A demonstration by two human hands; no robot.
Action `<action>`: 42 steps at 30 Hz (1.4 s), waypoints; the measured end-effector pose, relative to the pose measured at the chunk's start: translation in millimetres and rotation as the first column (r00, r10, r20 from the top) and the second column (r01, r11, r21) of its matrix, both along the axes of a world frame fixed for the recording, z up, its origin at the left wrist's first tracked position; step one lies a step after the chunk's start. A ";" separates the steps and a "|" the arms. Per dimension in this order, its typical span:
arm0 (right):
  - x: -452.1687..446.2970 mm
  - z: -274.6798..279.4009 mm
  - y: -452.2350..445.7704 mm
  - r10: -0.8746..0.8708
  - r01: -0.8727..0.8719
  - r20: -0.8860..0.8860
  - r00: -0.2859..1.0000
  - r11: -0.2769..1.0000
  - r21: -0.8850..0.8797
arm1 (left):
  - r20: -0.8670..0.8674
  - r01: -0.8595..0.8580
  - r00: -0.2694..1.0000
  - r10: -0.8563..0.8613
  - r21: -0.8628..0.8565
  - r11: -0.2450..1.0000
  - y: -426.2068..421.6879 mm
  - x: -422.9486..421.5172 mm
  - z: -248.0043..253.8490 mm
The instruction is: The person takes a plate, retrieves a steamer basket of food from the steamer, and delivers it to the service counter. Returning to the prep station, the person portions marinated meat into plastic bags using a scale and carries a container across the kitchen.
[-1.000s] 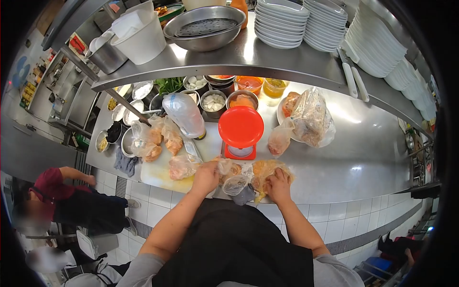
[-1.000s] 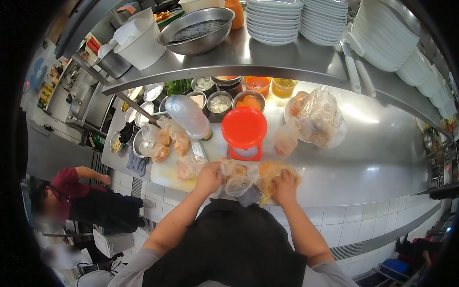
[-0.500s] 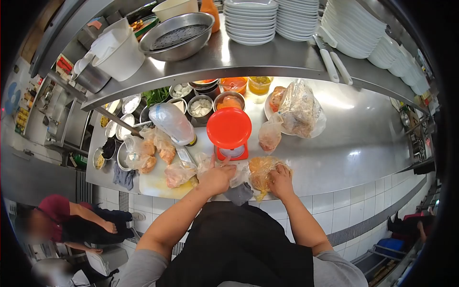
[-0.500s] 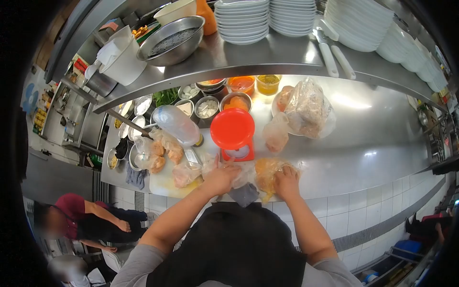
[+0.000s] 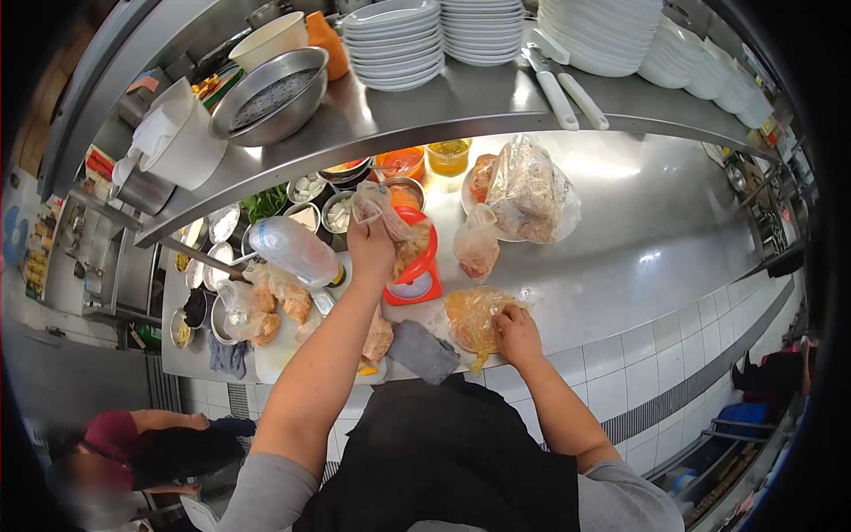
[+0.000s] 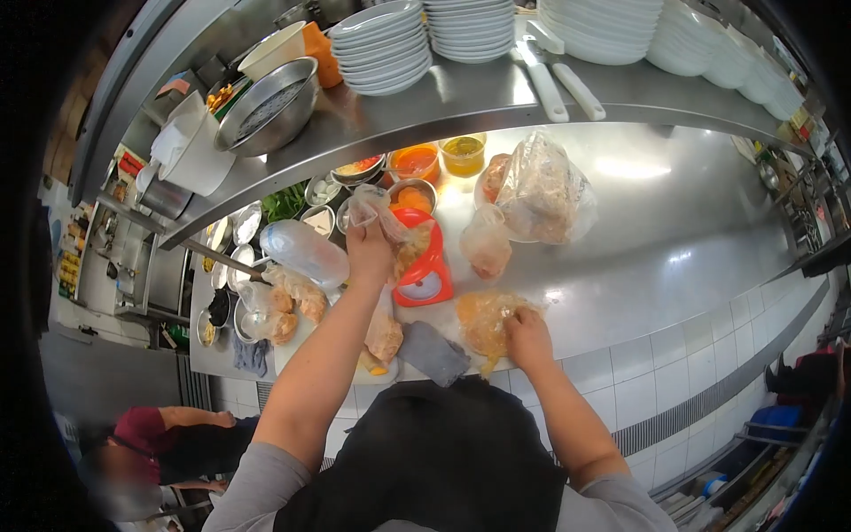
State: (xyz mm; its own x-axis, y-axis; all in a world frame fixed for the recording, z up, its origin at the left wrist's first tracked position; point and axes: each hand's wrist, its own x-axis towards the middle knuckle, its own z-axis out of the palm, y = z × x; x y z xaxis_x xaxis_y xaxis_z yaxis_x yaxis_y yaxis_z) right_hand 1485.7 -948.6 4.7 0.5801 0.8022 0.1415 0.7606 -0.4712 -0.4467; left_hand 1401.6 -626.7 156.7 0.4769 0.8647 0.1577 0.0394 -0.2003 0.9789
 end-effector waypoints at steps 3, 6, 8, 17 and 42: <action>-1.7 4.1 -0.8 -0.027 0.027 0.008 1.000 0.999 -0.023 | -0.037 0.025 0.999 -0.018 0.217 0.976 -0.5 8.7 -6.4; -3.6 7.4 -5.2 -0.035 0.032 -0.025 0.999 0.996 -0.084 | -0.066 0.052 0.997 -0.034 0.291 0.955 9.7 9.9 -33.1; -3.7 11.5 -5.5 -0.049 0.041 -0.067 0.997 0.993 -0.115 | -0.078 0.048 0.997 -0.023 0.336 0.941 11.8 8.7 -45.2; -0.7 20.9 -5.4 -0.027 0.002 -0.126 0.992 0.981 -0.196 | -0.073 0.052 0.997 -0.036 0.244 0.968 11.3 6.0 -60.1; -0.8 24.8 -1.6 -0.008 -0.002 -0.103 0.995 0.995 -0.096 | -0.228 0.259 0.957 -0.181 0.385 0.886 -0.3 -20.9 -21.6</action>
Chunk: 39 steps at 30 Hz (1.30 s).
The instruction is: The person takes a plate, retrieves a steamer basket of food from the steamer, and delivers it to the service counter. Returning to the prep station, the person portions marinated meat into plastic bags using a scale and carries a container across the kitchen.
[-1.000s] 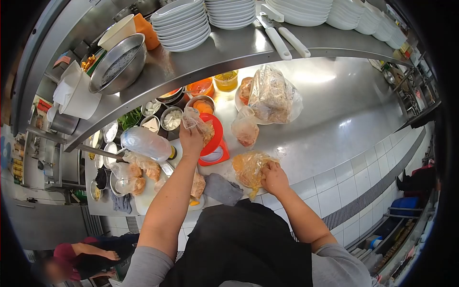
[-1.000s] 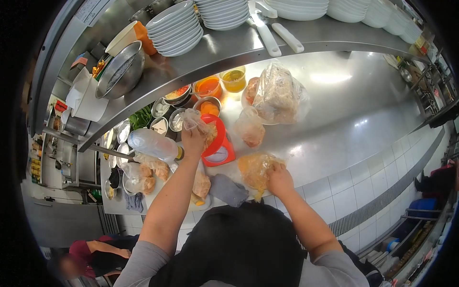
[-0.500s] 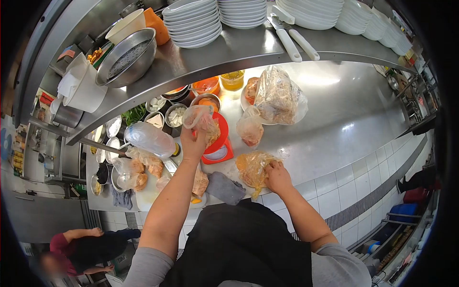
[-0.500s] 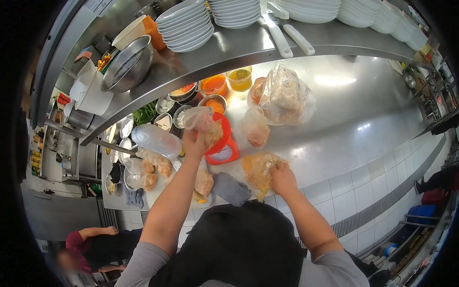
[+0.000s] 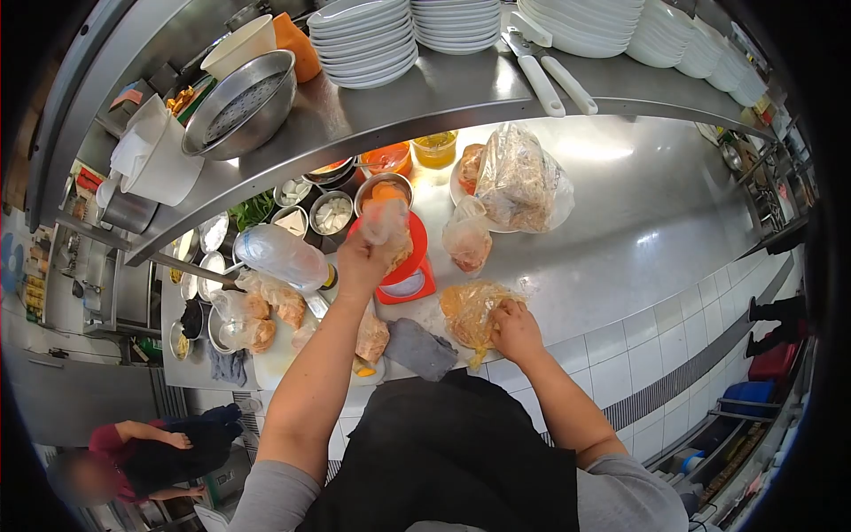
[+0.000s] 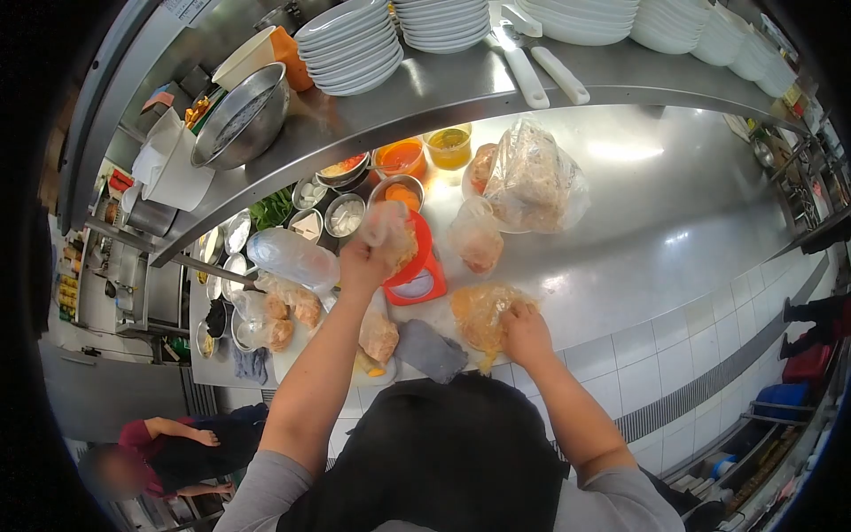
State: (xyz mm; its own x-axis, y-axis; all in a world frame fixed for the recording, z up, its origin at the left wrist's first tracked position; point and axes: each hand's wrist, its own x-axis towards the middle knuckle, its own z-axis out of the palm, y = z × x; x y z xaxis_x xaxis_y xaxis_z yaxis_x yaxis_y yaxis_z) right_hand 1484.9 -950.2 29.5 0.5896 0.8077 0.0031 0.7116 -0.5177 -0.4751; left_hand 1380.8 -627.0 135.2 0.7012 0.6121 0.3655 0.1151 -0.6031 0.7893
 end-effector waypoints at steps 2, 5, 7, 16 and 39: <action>-0.2 -3.3 -1.0 -0.004 0.004 -0.002 1.000 1.000 0.006 | -0.094 0.141 0.985 -0.148 -0.072 0.987 -21.6 11.7 16.1; -1.2 -11.9 -1.3 -0.006 0.005 0.007 1.000 0.999 0.034 | -0.177 0.169 0.962 -0.207 -0.212 0.963 -56.7 39.7 36.1; -2.5 -15.2 -1.0 -0.002 0.001 0.014 1.000 0.998 0.062 | -0.152 0.171 0.957 -0.246 -0.385 0.907 -69.9 58.8 36.0; -7.9 -11.9 2.5 -0.052 0.048 0.117 0.992 0.998 0.033 | -0.157 -0.023 0.988 0.002 -0.130 0.991 -28.3 -30.2 41.8; 1.5 -6.9 11.4 -0.076 0.074 -0.006 0.997 0.988 -0.136 | -0.034 -0.158 0.987 0.157 -0.037 0.987 12.0 -45.8 83.9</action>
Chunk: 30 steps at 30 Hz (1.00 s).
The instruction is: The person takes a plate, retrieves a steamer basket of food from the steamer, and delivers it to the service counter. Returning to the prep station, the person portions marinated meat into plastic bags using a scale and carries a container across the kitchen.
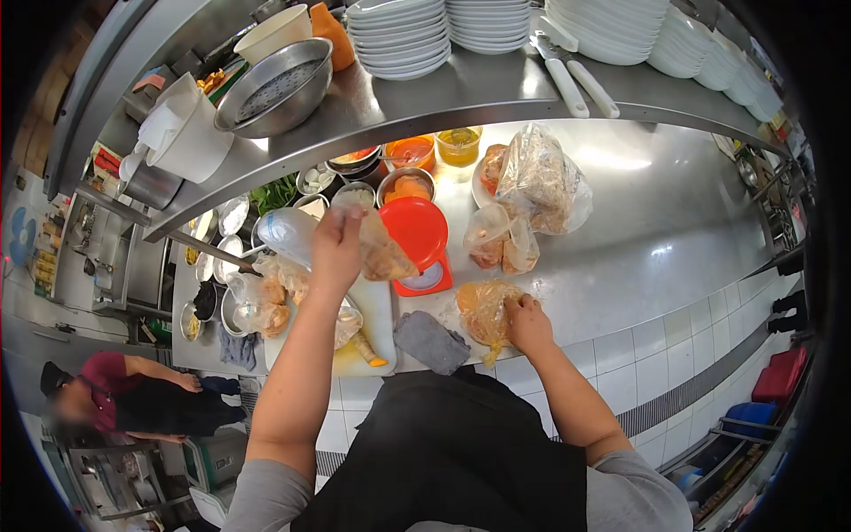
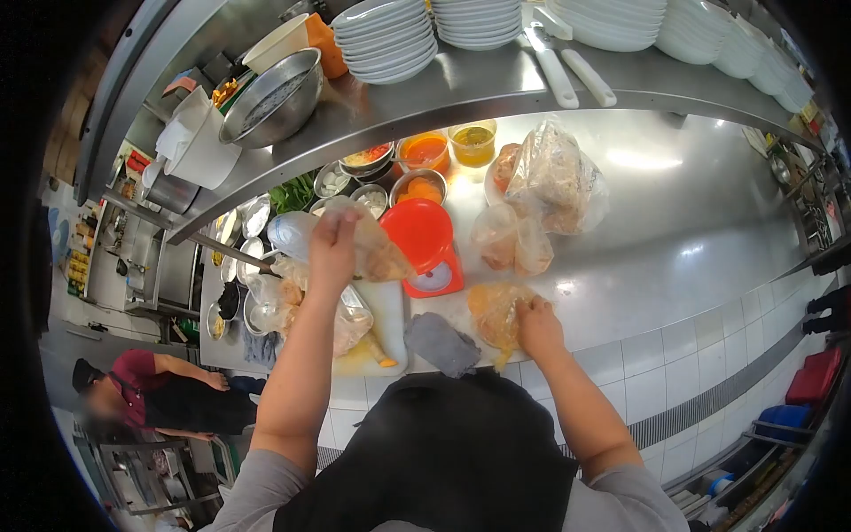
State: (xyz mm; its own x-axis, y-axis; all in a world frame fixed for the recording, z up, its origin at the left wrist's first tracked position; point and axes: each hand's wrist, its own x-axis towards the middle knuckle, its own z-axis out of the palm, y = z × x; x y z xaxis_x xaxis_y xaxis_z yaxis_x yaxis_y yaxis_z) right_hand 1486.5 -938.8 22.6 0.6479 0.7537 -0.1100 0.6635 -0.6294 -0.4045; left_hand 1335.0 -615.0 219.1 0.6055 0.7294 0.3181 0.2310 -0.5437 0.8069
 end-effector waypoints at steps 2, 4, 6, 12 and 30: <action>0.3 -0.4 -1.2 -0.009 0.008 -0.003 1.000 1.000 -0.003 | -0.067 0.000 0.998 0.001 0.020 1.000 6.2 18.5 -15.8; 0.2 0.9 -4.0 -0.002 0.002 -0.002 1.000 1.000 0.021 | -0.090 0.005 0.996 -0.003 0.020 1.000 2.7 33.1 -22.0; -2.0 2.8 -8.1 0.003 -0.003 -0.002 1.000 1.000 0.010 | -0.112 -0.002 0.994 0.007 0.048 0.999 1.1 40.9 -34.4; -7.5 15.2 -15.4 -0.002 0.006 0.045 0.999 0.996 -0.087 | -0.131 -0.036 0.990 0.043 0.053 0.998 -1.3 44.6 -64.0; 8.4 -6.8 -7.5 -0.044 0.052 -0.124 0.991 0.997 0.058 | -0.036 -0.026 0.999 0.013 -0.386 0.922 18.9 11.1 -78.8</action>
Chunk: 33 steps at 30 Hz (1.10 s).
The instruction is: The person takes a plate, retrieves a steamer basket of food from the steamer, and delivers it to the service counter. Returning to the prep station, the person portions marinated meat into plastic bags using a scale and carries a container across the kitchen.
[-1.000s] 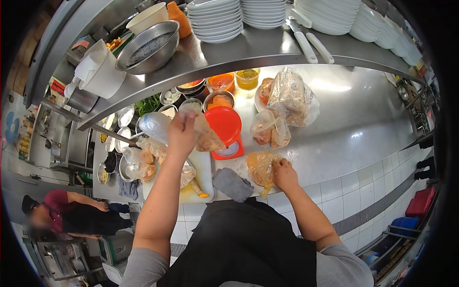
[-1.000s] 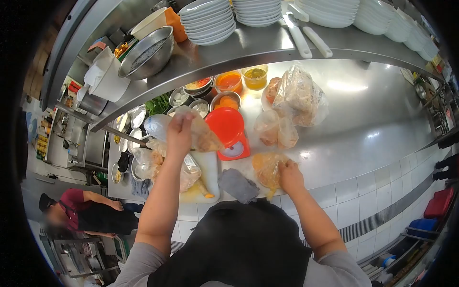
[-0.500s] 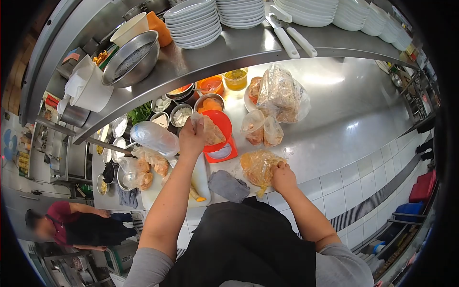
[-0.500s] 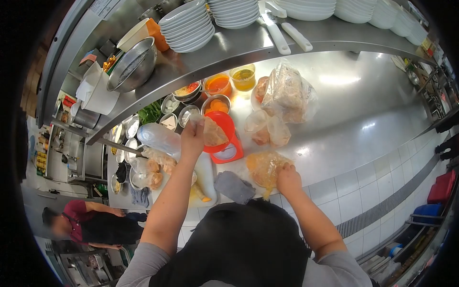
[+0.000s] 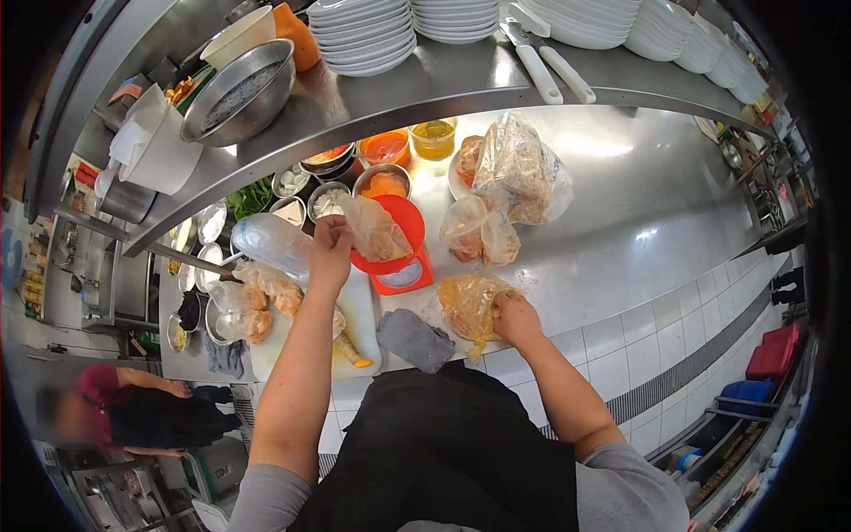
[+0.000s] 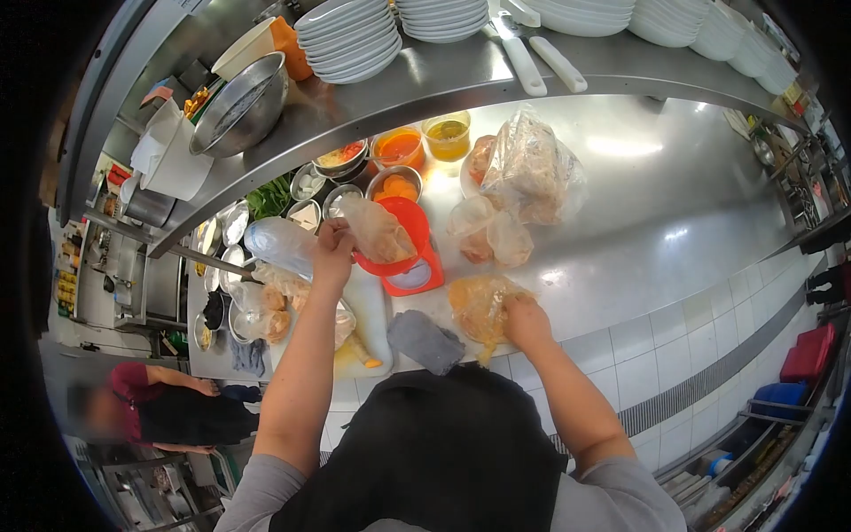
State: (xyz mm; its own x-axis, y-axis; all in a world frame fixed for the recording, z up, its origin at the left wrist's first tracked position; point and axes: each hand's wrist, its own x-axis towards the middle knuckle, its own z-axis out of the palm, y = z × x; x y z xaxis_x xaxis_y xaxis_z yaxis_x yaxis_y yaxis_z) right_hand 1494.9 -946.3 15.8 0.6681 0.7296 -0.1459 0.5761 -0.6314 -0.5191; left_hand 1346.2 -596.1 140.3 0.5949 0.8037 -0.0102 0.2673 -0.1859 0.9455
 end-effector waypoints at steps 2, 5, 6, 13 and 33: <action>4.0 3.7 2.8 -0.050 0.055 -0.073 0.996 0.996 0.065 | -0.065 0.114 0.992 -0.110 0.050 0.992 14.6 -2.0 -6.6; 2.3 10.7 3.9 0.088 -0.102 0.189 0.978 0.992 0.070 | -0.059 0.183 0.982 -0.181 0.032 0.983 -0.5 1.9 14.3; -0.4 5.4 6.7 0.134 -0.160 0.223 0.966 0.982 0.101 | -0.038 0.190 0.981 -0.189 0.013 0.982 -8.3 4.6 25.4; -32.7 -6.3 38.9 0.244 -0.290 0.322 0.915 0.951 0.104 | 0.015 0.083 0.996 -0.084 -0.399 0.913 -3.9 0.4 28.9; -30.9 -17.6 35.2 0.269 -0.345 0.342 0.900 0.920 0.184 | -0.613 0.178 0.730 0.301 0.596 0.783 -56.6 -175.7 -55.8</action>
